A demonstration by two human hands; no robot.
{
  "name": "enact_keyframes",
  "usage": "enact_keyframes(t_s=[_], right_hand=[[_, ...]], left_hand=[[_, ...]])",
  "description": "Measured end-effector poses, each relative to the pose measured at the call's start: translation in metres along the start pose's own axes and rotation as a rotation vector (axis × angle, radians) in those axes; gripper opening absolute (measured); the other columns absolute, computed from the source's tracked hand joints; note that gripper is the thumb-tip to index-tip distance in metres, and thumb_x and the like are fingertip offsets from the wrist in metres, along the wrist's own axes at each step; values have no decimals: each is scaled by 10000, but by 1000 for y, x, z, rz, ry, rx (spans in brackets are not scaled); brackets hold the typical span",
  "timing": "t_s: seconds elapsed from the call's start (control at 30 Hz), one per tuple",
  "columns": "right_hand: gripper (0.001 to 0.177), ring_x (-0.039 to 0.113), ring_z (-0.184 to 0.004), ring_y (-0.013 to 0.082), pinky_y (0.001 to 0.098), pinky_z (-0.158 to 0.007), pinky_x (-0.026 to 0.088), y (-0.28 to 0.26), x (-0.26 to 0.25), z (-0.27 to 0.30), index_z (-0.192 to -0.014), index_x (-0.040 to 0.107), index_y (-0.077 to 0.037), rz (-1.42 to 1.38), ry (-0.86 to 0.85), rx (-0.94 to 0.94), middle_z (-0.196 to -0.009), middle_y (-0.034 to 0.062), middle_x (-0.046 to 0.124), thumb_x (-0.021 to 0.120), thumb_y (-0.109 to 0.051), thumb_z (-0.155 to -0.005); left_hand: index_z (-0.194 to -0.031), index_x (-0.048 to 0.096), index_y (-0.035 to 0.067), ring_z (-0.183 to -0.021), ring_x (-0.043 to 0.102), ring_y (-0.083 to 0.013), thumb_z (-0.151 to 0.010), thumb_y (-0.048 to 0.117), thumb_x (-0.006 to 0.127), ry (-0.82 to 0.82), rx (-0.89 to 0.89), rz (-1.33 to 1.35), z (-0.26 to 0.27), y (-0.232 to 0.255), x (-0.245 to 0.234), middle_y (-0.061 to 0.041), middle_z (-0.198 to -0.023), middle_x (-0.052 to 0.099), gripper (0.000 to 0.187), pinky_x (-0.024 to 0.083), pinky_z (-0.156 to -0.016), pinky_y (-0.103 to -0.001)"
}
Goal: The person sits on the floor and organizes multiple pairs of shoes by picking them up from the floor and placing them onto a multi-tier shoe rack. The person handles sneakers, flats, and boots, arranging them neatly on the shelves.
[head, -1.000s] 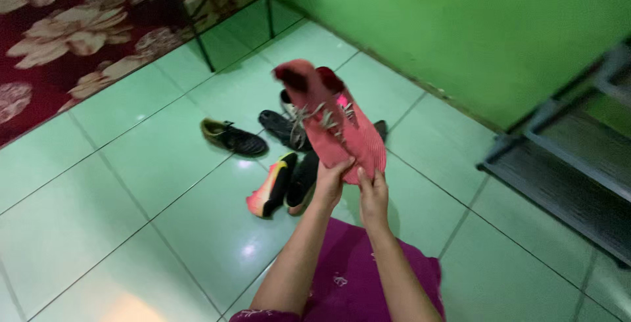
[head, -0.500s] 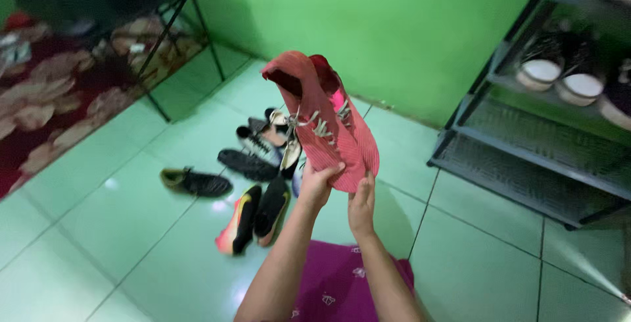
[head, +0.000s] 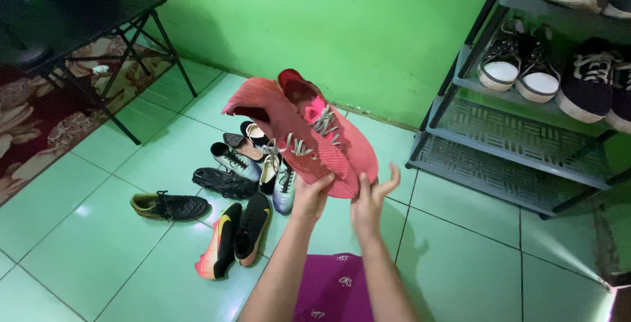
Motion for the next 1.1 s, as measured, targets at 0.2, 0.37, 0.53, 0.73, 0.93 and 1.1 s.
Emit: enact_keyframes(t_s=[0.2, 0.37, 0.53, 0.73, 0.93, 1.1], right_hand=[[724, 559, -1320, 345, 471, -1104, 482, -26, -2, -30, -1553, 338, 91, -92, -372, 632, -1429, 237, 580, 558, 97, -863], [834, 523, -1376, 342, 487, -1155, 461, -18, -3, -9, -1589, 278, 31, -170, -281, 609, -1507, 204, 498, 574, 137, -816], [1109, 421, -1417, 291, 451, -1081, 450, -19, 10, 17, -1629, 97, -239, 162, -146, 474, -1611, 80, 313, 552, 206, -721], [1164, 362, -1475, 279, 436, -1128, 429, -10, 36, 41, -1650, 35, -226, 151, -241, 369, -1666, 69, 230, 595, 232, -738], [1144, 344, -1488, 260, 422, -1147, 410, -16, 46, 42, -1651, 16, -229, 126, -298, 417, -1663, 79, 235, 590, 210, -764], [1156, 329, -1496, 254, 417, -1145, 399, -22, 50, 40, -1652, 19, -222, 109, -305, 414, -1658, 79, 239, 565, 230, -739]], left_hand=[[-1382, 488, 109, -1180, 645, -231, -776, -142, 635, 114, -116, -146, -7, 39, -26, -73, -1289, 642, 672, 541, -999, -387], [-1499, 437, 25, -1158, 629, -312, -862, -119, 629, 239, -141, -244, 3, 79, -44, -187, -1316, 620, 680, 561, -952, -434], [-1540, 324, 92, -1243, 622, -256, -829, -159, 632, 203, -70, -234, 23, 93, -50, -151, -1414, 550, 814, 571, -994, -395], [-1588, 249, 167, -1264, 589, -257, -772, -182, 655, 167, -136, -242, 24, 95, -51, -122, -1455, 512, 976, 546, -1009, -411], [-1605, 238, 152, -1320, 546, -253, -697, -222, 706, 45, -133, -290, 22, 101, -51, -100, -1489, 482, 1088, 535, -1039, -398], [-1621, 200, 144, -1328, 539, -249, -653, -236, 686, 48, -113, -360, 17, 104, -51, -108, -1507, 439, 1148, 553, -1005, -388]])
Point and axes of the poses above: each hand's wrist, its own z-axis away from the middle knuckle, its own x-axis out of the palm, y = z × x, the point moved 1 cm from there along -z, towards the middle knuckle
